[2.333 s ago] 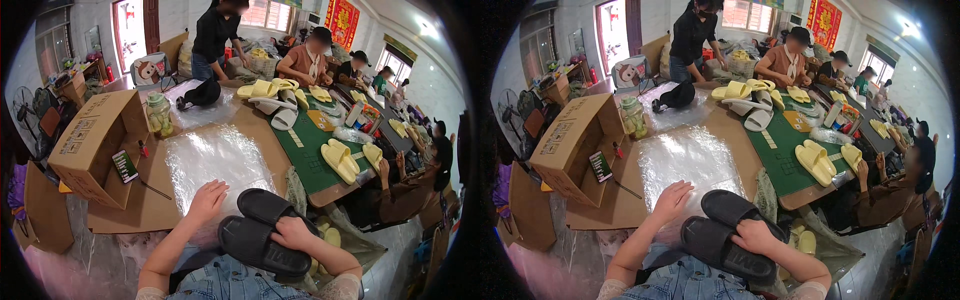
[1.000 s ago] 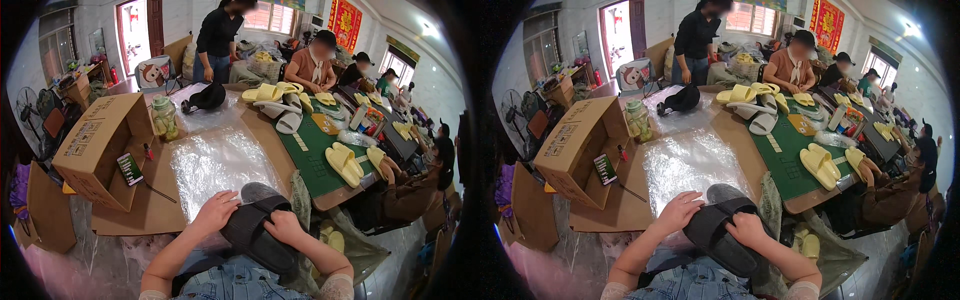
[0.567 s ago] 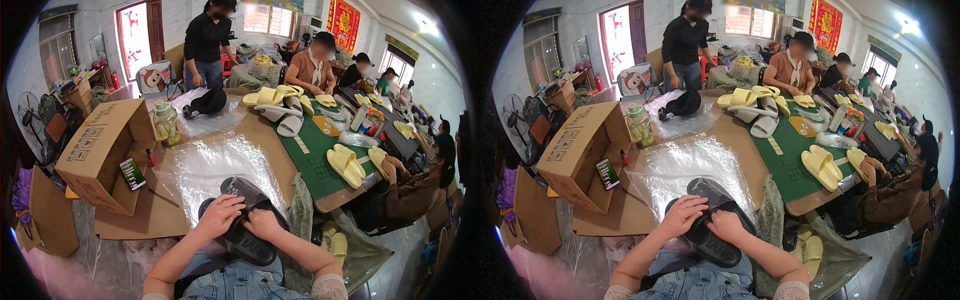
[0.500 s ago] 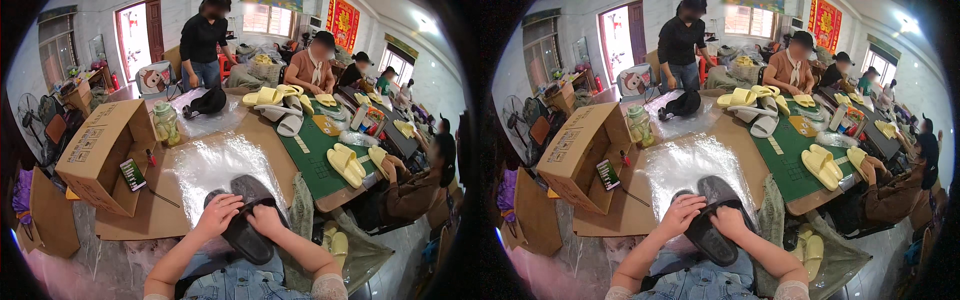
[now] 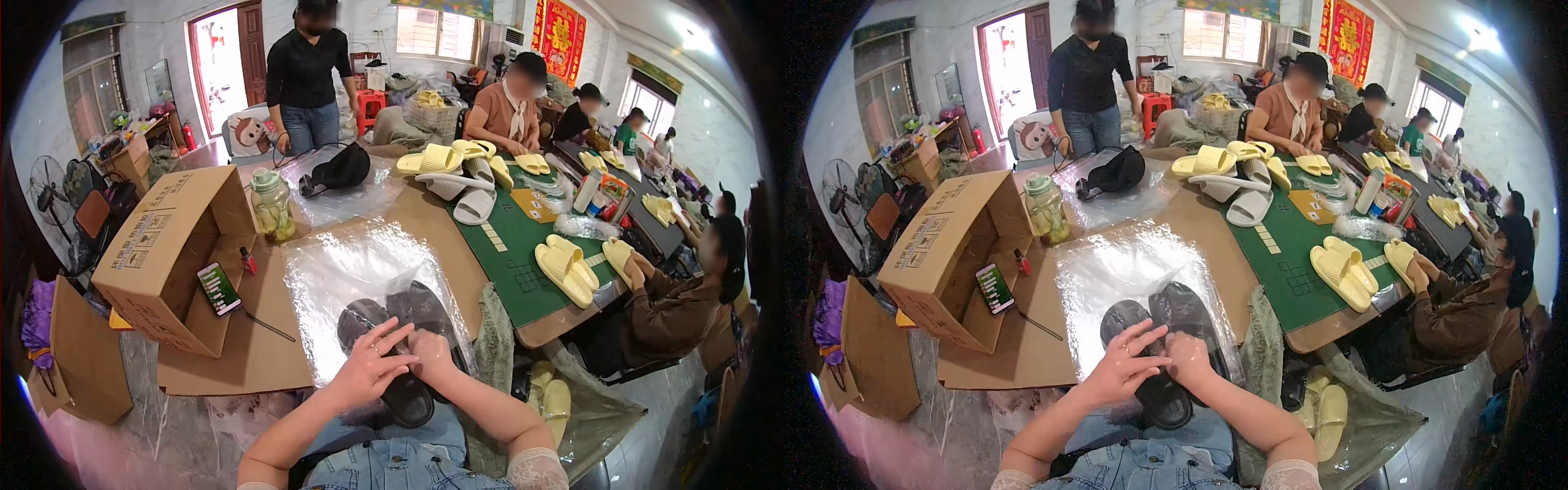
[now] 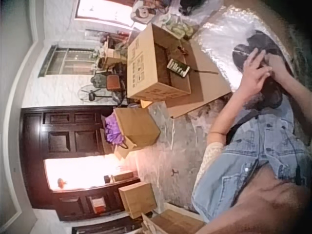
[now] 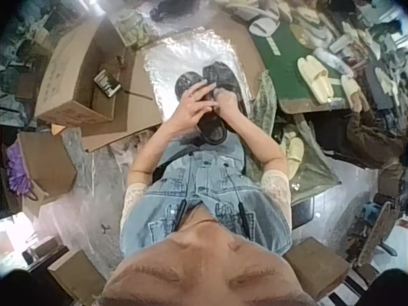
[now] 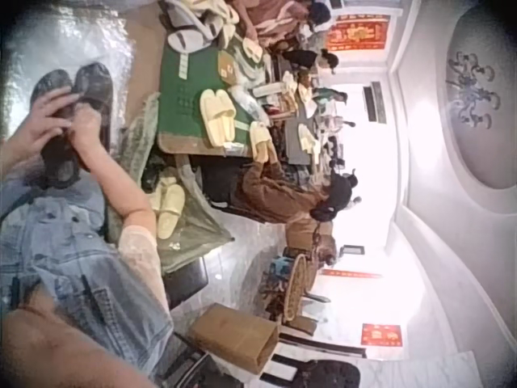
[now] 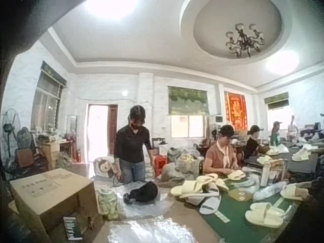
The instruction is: The person sits at a long table in a workshop and wraps pairs of yellow and black plastic slippers in bubble wrap. They pick up a pair of slippers, place them on a sheet of bubble wrap, and fold the wrap around them. The wrapped pairs are then placed into a large green sack on the floor.
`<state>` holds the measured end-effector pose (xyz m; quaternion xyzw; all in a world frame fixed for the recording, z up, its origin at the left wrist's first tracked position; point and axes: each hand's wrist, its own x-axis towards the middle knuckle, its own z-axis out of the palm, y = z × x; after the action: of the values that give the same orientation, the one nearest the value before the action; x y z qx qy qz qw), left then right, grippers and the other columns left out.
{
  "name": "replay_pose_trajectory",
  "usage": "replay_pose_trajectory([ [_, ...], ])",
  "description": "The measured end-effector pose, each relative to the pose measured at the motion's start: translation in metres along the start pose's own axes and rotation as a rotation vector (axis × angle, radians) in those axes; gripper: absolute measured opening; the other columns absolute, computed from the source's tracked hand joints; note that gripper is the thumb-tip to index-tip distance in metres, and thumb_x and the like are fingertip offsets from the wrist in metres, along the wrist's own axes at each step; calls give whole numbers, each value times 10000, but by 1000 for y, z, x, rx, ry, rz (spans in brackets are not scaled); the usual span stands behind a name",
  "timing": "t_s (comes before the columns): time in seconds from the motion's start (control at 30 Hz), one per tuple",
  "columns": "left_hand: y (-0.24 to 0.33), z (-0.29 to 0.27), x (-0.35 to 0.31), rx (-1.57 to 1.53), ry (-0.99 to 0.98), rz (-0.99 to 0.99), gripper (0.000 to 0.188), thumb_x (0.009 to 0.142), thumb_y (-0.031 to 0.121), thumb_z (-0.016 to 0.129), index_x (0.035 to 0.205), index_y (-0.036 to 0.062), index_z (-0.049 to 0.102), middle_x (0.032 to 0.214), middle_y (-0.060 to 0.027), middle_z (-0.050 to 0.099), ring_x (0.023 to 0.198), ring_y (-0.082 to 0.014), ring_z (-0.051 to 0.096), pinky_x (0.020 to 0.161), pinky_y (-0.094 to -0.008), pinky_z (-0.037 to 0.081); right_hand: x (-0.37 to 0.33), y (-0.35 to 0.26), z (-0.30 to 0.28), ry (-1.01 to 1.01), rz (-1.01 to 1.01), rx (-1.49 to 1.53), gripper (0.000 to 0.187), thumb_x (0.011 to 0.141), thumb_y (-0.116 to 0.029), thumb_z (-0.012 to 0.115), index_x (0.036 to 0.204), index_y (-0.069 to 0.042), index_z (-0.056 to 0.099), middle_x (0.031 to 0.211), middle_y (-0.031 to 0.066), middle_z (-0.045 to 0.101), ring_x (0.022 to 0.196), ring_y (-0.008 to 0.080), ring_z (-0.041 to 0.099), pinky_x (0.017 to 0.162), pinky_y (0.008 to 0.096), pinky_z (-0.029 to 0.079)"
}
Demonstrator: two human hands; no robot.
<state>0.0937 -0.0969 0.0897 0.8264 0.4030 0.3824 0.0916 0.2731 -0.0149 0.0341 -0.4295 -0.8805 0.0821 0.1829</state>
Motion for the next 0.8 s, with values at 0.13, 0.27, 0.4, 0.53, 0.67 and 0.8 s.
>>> replay_pose_trajectory([
  [0.13,-1,-1,-5,-19,-29,-30,275,910,174,715,1179,217,757,1575,-53,471,1474,-359,358,1126,-484,361,11,0,6,39,9,-4,272,871,-287,692,841,-16,683,840,213,686,793,384,714,695,479,577],
  [0.27,-14,6,-12,-33,84,-134,294,922,156,692,1200,216,764,1554,-84,497,1467,-357,374,1179,-484,315,21,1,5,-14,252,211,367,915,-342,669,806,8,665,792,262,690,777,435,709,700,512,571],
  [0.4,-18,7,-16,53,138,-191,294,921,158,698,1203,214,761,1546,-93,502,1448,-371,399,1173,-478,329,21,-4,1,75,172,169,402,911,-345,681,789,36,644,775,278,683,765,461,699,701,532,565],
  [0.53,0,3,-8,63,122,-130,301,903,154,721,1198,201,755,1546,-95,499,1443,-381,401,1169,-485,339,11,-11,-4,142,-87,36,315,879,-310,703,791,-14,643,716,209,673,702,395,700,613,496,551],
  [0.67,6,5,-9,14,73,-42,307,926,211,705,1231,204,738,1544,-105,488,1440,-393,395,1162,-518,342,22,-6,1,67,-70,33,290,889,-312,659,779,-44,651,729,186,684,716,356,707,614,474,556],
  [0.8,19,-4,-10,-77,34,-15,325,906,180,724,1230,191,738,1544,-91,497,1452,-386,387,1167,-485,355,47,-4,-4,158,86,75,350,901,-348,648,761,-28,661,743,205,697,708,377,714,620,472,567],
])
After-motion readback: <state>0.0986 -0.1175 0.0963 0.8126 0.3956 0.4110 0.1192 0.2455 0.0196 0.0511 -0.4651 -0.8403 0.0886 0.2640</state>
